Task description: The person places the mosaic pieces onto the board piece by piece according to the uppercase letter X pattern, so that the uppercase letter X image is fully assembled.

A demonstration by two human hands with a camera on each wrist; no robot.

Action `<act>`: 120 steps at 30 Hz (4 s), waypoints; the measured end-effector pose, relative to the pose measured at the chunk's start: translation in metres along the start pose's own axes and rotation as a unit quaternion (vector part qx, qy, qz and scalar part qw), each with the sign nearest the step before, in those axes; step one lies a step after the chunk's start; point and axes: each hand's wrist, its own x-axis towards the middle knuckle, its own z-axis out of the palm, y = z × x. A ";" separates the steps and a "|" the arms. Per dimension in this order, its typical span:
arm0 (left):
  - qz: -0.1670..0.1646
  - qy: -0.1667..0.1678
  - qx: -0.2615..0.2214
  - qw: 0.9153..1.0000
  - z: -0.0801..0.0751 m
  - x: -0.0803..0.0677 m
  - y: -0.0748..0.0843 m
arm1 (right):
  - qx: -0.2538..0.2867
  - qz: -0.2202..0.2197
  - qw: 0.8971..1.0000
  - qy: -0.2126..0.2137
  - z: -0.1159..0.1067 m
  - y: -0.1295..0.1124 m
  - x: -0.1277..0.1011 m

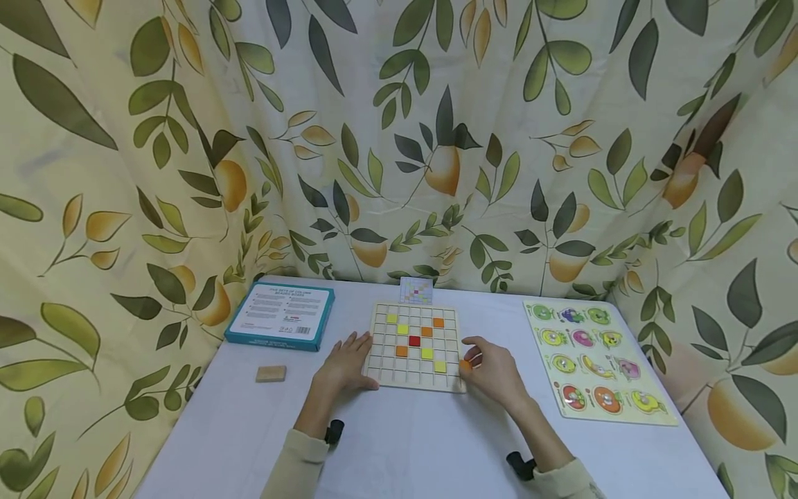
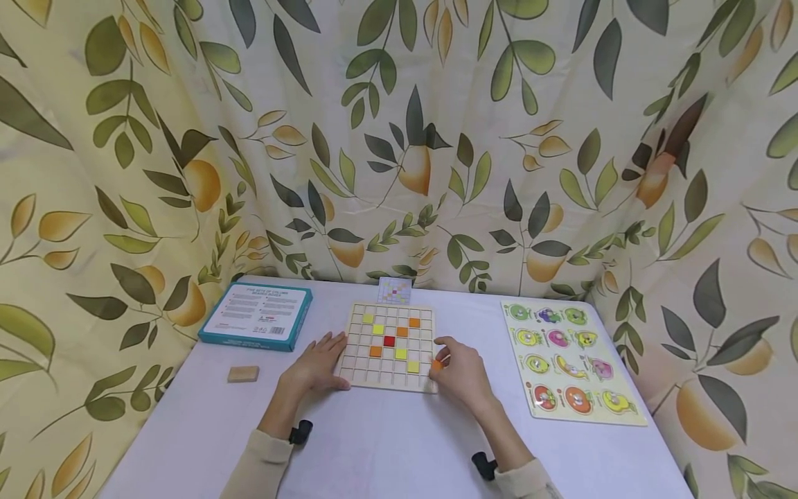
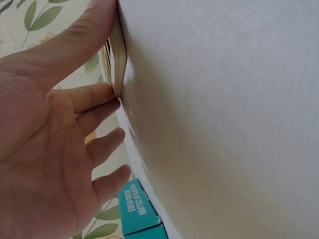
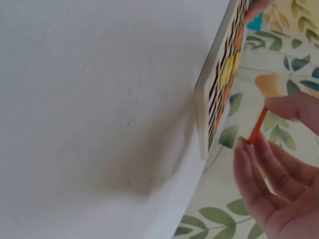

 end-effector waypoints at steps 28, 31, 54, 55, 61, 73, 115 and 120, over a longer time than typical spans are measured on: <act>-0.005 0.004 -0.002 1.000 0.001 0.002 -0.002 | 0.055 -0.058 0.997 0.016 0.043 -0.062 0.034; -0.003 0.004 -0.001 1.000 0.001 0.002 -0.003 | 0.067 -0.065 0.996 0.009 0.047 -0.066 0.037; 0.002 -0.011 0.007 1.000 -0.001 0.002 -0.003 | 0.041 -0.100 0.994 -0.027 0.086 -0.082 0.049; 0.002 -0.010 0.005 1.000 -0.001 0.003 -0.003 | 0.037 -0.098 0.994 -0.030 0.087 -0.083 0.049; -0.002 -0.009 0.004 1.000 -0.001 0.003 -0.002 | 0.016 -0.099 0.994 -0.047 0.092 -0.088 0.050; 0.002 -0.011 -0.004 1.000 -0.001 0.004 -0.004 | -0.008 -0.101 0.993 -0.052 0.103 -0.090 0.054; -0.001 -0.011 0.001 1.000 -0.001 0.001 -0.008 | -0.011 -0.082 0.993 -0.083 0.073 -0.076 0.050; -0.005 -0.013 -0.003 1.000 0.003 -0.002 -0.013 | -0.008 -0.077 0.995 -0.065 0.066 -0.068 0.049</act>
